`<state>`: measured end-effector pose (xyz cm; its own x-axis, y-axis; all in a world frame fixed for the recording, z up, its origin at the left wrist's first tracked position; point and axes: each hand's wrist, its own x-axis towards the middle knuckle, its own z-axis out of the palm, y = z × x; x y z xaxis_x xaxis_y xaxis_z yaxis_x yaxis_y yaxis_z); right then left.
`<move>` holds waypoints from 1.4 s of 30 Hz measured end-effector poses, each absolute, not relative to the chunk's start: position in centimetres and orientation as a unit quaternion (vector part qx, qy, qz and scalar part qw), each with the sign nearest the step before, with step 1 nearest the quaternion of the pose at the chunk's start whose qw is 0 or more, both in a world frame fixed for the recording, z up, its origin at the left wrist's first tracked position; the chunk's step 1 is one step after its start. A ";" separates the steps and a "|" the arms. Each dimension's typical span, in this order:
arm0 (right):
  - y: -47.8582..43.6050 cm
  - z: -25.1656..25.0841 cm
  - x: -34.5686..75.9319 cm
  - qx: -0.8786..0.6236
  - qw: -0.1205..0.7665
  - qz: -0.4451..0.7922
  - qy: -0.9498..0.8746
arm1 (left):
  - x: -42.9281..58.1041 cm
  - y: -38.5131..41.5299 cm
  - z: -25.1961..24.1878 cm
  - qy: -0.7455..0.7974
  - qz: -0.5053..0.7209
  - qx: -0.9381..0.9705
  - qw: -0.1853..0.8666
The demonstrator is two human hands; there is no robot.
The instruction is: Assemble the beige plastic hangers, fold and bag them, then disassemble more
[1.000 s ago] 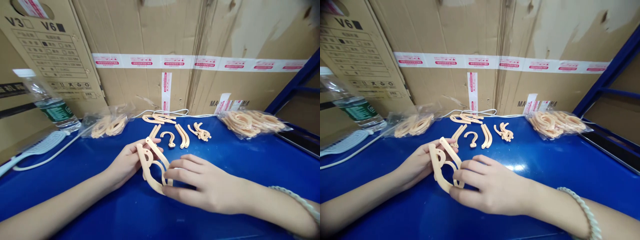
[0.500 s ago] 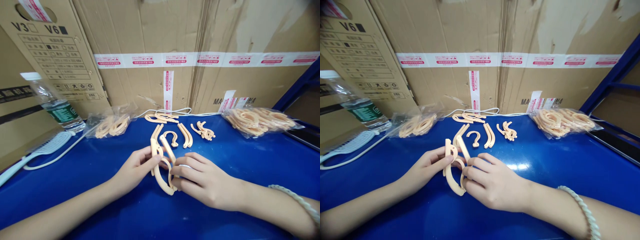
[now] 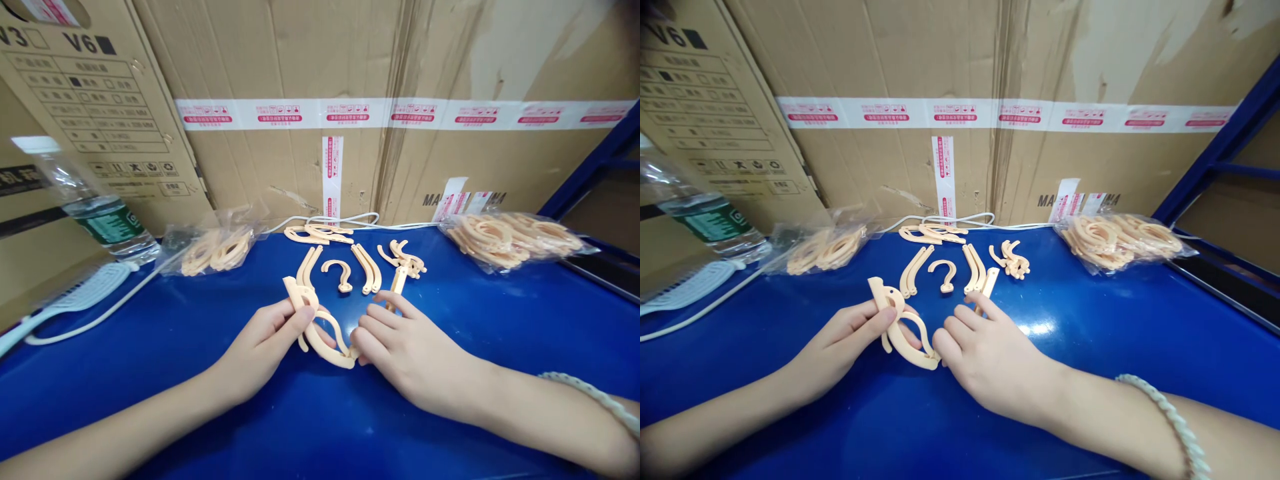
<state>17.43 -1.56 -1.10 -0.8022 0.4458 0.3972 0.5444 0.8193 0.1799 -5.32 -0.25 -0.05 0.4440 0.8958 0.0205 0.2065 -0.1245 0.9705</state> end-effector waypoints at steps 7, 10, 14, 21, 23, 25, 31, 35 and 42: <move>-1.7 -0.2 18.0 -0.233 0.194 -0.128 -0.944 | -5.5 0.0 -0.2 0.409 0.333 0.638 0.562; -2.0 0.2 17.9 -0.210 0.210 -0.156 -0.942 | -5.6 0.1 -0.6 0.404 0.336 0.606 0.597; -1.8 0.7 18.4 -0.196 0.241 -0.190 -0.931 | -5.5 0.5 -0.6 0.391 0.384 0.513 0.661; 2.1 2.4 23.3 -0.341 0.331 -0.119 -0.872 | -5.6 0.5 -0.3 0.382 0.397 0.489 0.677; 2.9 2.9 24.4 -0.357 0.343 -0.111 -0.862 | -5.6 0.4 -0.4 0.393 0.396 0.492 0.669; 3.3 3.2 24.9 -0.340 0.338 -0.086 -0.874 | -5.6 0.4 -0.4 0.400 0.394 0.491 0.666; 4.2 2.0 24.2 -0.271 0.244 -0.027 -0.931 | -5.5 0.3 -0.1 0.404 0.391 0.484 0.671; 5.0 0.9 23.9 -0.279 0.207 0.001 -0.938 | -5.4 0.3 0.0 0.386 0.399 0.500 0.665; 4.9 0.1 23.8 -0.328 0.185 -0.032 -0.926 | -5.6 0.3 -0.2 0.380 0.396 0.497 0.672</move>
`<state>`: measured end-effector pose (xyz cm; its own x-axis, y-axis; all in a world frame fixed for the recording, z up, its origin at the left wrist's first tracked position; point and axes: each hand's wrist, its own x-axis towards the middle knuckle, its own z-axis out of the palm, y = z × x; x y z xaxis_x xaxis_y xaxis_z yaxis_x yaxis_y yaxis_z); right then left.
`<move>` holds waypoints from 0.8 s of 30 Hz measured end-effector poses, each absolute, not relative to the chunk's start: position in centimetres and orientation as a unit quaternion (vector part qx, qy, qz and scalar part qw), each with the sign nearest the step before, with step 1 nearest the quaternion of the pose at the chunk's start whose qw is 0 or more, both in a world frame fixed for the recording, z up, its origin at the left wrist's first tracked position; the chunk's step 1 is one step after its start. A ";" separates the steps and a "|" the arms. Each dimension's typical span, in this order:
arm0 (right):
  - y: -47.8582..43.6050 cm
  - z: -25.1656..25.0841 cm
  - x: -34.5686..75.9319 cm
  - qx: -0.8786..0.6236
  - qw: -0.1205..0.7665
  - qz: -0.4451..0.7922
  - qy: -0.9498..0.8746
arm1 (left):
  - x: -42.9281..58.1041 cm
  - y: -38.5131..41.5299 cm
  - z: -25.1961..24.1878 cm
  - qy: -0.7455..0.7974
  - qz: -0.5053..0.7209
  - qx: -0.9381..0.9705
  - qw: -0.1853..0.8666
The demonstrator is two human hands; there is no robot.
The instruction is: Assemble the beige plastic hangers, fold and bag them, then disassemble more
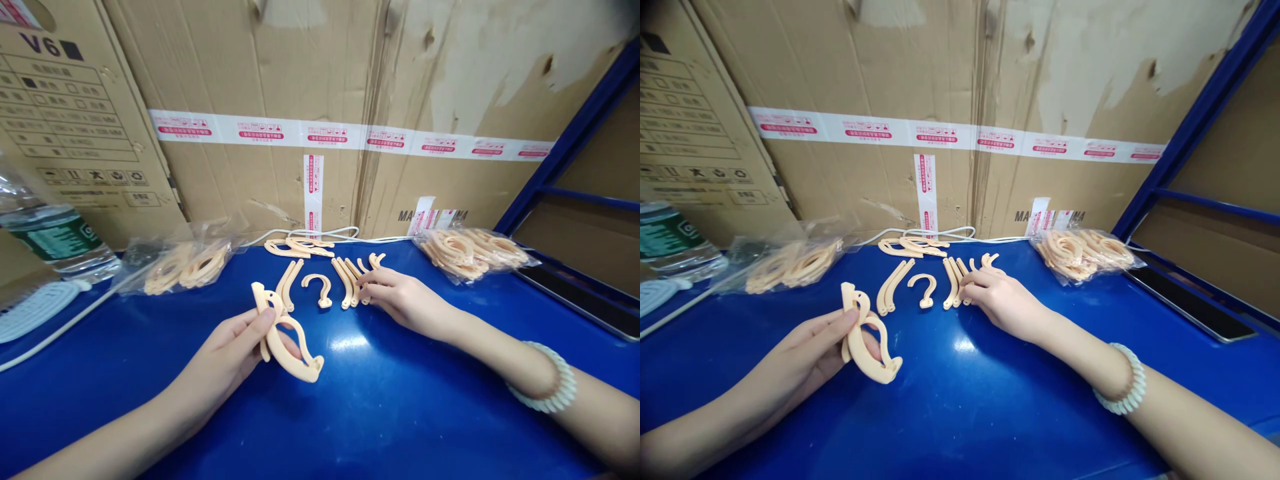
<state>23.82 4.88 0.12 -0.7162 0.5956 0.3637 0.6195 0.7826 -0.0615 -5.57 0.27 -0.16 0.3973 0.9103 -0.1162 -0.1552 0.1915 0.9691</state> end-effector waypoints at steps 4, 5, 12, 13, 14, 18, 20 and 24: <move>4.8 -0.1 23.8 -0.336 0.219 -0.003 -0.916 | -5.7 0.2 -0.1 0.381 0.389 0.494 0.678; 4.9 -0.1 23.8 -0.337 0.226 0.002 -0.914 | -5.7 0.3 -0.1 0.384 0.387 0.494 0.677; 3.5 0.3 22.7 -0.337 0.214 0.003 -0.917 | -5.5 0.3 -0.6 0.407 0.425 0.491 0.642; 2.9 0.4 22.1 -0.326 0.216 0.004 -0.920 | -5.5 0.3 -0.6 0.405 0.432 0.491 0.639; 2.3 0.5 21.5 -0.312 0.217 0.004 -0.925 | -5.4 0.3 -0.7 0.404 0.435 0.496 0.633; -0.4 0.5 19.2 -0.222 0.185 -0.045 -0.956 | -5.4 0.0 -0.6 0.412 0.417 0.560 0.585; -1.1 0.2 18.7 -0.175 0.161 -0.076 -0.968 | -5.3 -0.1 -0.4 0.411 0.402 0.591 0.565; -1.1 -0.4 18.7 -0.162 0.160 -0.078 -0.971 | -5.2 -0.2 -0.4 0.388 0.405 0.613 0.556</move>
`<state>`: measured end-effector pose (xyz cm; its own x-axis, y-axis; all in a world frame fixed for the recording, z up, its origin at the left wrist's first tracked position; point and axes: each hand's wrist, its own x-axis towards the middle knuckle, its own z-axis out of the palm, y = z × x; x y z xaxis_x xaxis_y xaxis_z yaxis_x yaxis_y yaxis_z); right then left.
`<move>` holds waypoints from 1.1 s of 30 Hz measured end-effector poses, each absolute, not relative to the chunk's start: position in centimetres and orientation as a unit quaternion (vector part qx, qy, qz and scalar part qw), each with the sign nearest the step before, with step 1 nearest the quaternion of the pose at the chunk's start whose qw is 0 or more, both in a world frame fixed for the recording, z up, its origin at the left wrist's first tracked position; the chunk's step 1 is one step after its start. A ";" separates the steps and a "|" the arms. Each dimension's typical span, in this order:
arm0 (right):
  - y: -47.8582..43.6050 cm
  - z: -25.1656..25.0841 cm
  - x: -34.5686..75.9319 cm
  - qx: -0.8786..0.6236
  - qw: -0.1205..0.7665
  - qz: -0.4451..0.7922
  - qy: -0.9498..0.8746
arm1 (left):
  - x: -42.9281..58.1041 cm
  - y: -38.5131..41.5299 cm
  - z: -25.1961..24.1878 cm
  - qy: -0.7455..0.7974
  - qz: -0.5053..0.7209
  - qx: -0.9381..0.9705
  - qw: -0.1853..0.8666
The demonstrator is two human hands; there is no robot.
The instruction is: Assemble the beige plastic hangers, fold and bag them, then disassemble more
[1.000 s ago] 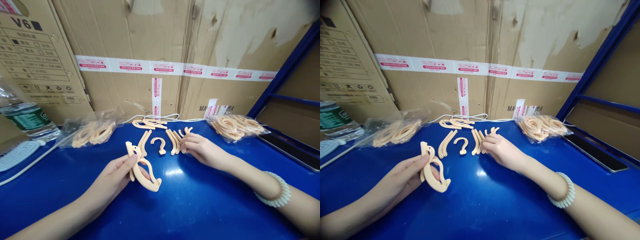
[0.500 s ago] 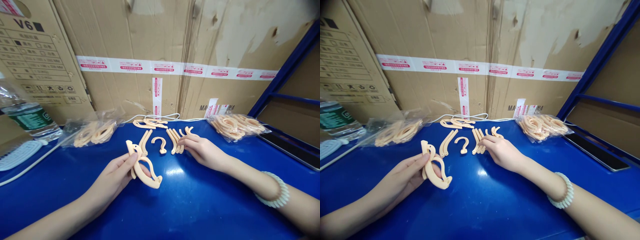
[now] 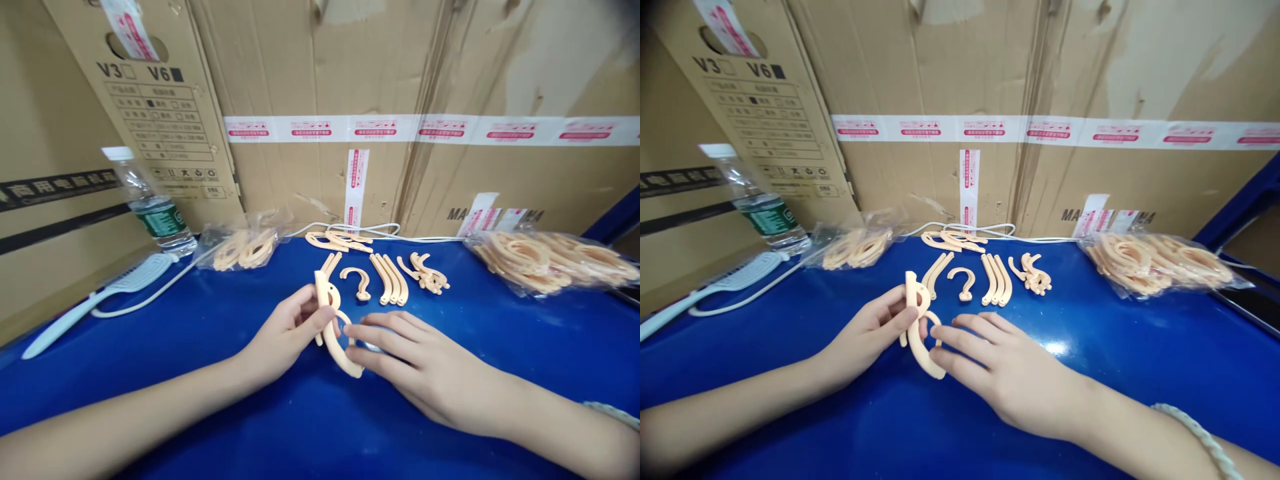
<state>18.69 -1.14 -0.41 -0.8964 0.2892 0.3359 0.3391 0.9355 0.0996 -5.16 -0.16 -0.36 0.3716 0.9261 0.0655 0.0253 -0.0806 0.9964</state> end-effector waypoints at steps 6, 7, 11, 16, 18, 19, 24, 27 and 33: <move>-0.8 -0.5 18.8 -0.166 0.159 -0.069 -0.971 | -5.2 -0.4 -0.7 0.365 0.390 0.615 0.580; -0.8 -0.5 18.7 -0.166 0.163 -0.072 -0.970 | -5.2 -0.4 -0.6 0.362 0.390 0.616 0.581; -0.8 -0.3 18.7 -0.167 0.179 -0.081 -0.966 | -5.1 -0.6 -0.4 0.355 0.404 0.626 0.564; -0.8 -0.2 18.9 -0.201 0.187 0.009 -0.962 | -5.4 -0.6 -0.4 0.383 0.436 0.646 0.495; -1.0 -0.1 18.9 -0.224 0.214 0.072 -0.948 | -5.7 -0.5 -0.4 0.404 0.444 0.677 0.426; -1.1 0.0 18.9 -0.234 0.232 0.105 -0.938 | -5.8 -0.5 -0.3 0.407 0.446 0.697 0.386; -1.8 0.7 19.1 -0.274 0.266 0.282 -0.880 | -6.0 -0.6 -0.1 0.344 0.423 0.793 0.271; -1.7 0.8 19.3 -0.264 0.260 0.376 -0.849 | -6.0 -0.7 -0.1 0.322 0.410 0.815 0.252; -0.8 0.2 19.1 -0.265 0.340 0.491 -0.757 | -5.9 -0.8 -0.1 0.338 0.421 0.805 0.247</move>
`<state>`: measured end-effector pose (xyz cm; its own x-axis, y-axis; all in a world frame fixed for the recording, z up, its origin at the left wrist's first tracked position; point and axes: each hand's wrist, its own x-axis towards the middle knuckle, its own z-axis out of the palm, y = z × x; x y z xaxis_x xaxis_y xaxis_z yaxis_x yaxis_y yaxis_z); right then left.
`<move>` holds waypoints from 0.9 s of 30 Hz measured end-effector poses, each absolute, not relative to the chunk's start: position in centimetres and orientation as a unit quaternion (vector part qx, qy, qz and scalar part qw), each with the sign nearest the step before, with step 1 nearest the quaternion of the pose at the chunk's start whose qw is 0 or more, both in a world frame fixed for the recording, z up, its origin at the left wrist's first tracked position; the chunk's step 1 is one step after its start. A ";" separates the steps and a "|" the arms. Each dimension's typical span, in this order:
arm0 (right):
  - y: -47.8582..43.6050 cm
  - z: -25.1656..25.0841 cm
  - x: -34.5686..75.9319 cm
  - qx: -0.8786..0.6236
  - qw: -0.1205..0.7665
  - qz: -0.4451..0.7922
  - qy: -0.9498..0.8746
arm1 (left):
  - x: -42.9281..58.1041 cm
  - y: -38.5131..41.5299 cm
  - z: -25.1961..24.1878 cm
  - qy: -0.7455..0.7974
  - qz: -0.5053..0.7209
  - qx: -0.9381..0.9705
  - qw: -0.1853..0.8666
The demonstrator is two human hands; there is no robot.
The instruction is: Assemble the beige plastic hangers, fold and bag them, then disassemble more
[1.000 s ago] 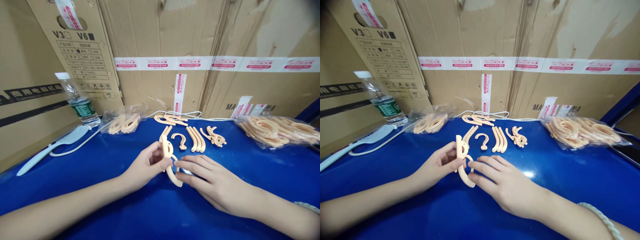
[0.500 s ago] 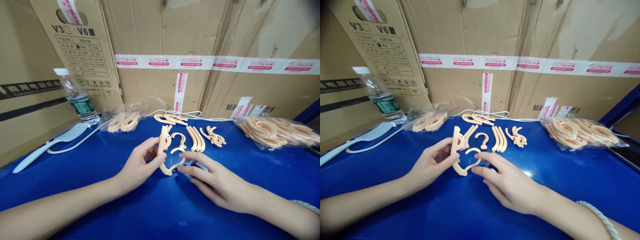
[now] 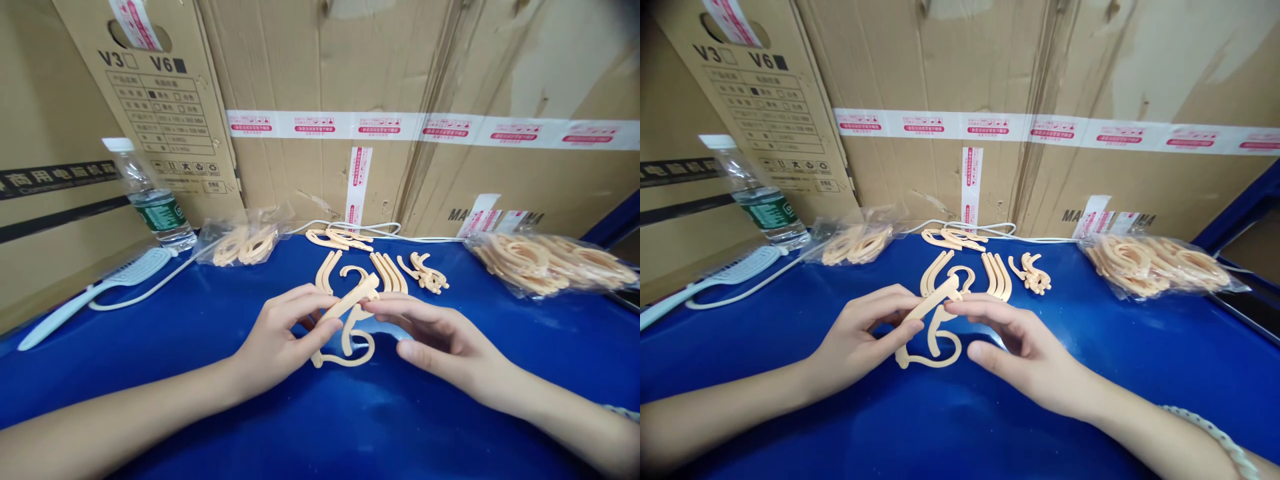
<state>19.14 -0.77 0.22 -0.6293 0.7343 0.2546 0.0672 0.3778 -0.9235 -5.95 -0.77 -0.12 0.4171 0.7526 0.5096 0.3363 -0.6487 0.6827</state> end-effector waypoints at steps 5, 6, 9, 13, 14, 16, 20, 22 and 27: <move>-0.7 0.4 18.8 -0.295 0.386 0.524 -0.699 | -6.0 -0.5 -0.4 0.385 0.415 0.793 0.224; -0.7 0.4 18.8 -0.305 0.391 0.529 -0.689 | -6.1 -0.5 -0.5 0.391 0.413 0.795 0.211; -0.5 0.3 18.6 -0.333 0.410 0.537 -0.658 | -6.1 -0.4 -0.6 0.380 0.409 0.815 0.156; -0.4 -0.2 18.4 -0.357 0.344 0.577 -0.649 | -6.2 -0.4 -1.2 0.331 0.386 0.860 0.044; -0.5 -0.3 18.3 -0.355 0.316 0.588 -0.654 | -6.2 -0.4 -1.4 0.325 0.367 0.872 0.010; -0.9 -0.2 18.1 -0.343 0.277 0.601 -0.667 | -6.3 -0.5 -1.6 0.316 0.317 0.892 -0.065; -1.7 0.1 17.6 -0.329 0.241 0.623 -0.668 | -6.1 -0.5 -1.6 0.278 0.258 0.906 -0.187; -2.1 0.2 17.4 -0.337 0.227 0.635 -0.657 | -5.9 -0.5 -1.4 0.258 0.249 0.908 -0.218; -2.7 -0.1 17.2 -0.384 0.200 0.629 -0.645 | -5.5 -0.7 -1.1 0.240 0.230 0.905 -0.264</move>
<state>17.16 -2.75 -0.06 -0.6253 0.7471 -0.2253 0.2441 -0.0869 -0.9658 -5.46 -0.72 -1.08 0.7786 0.3132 0.5438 0.5562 -0.7456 -0.3670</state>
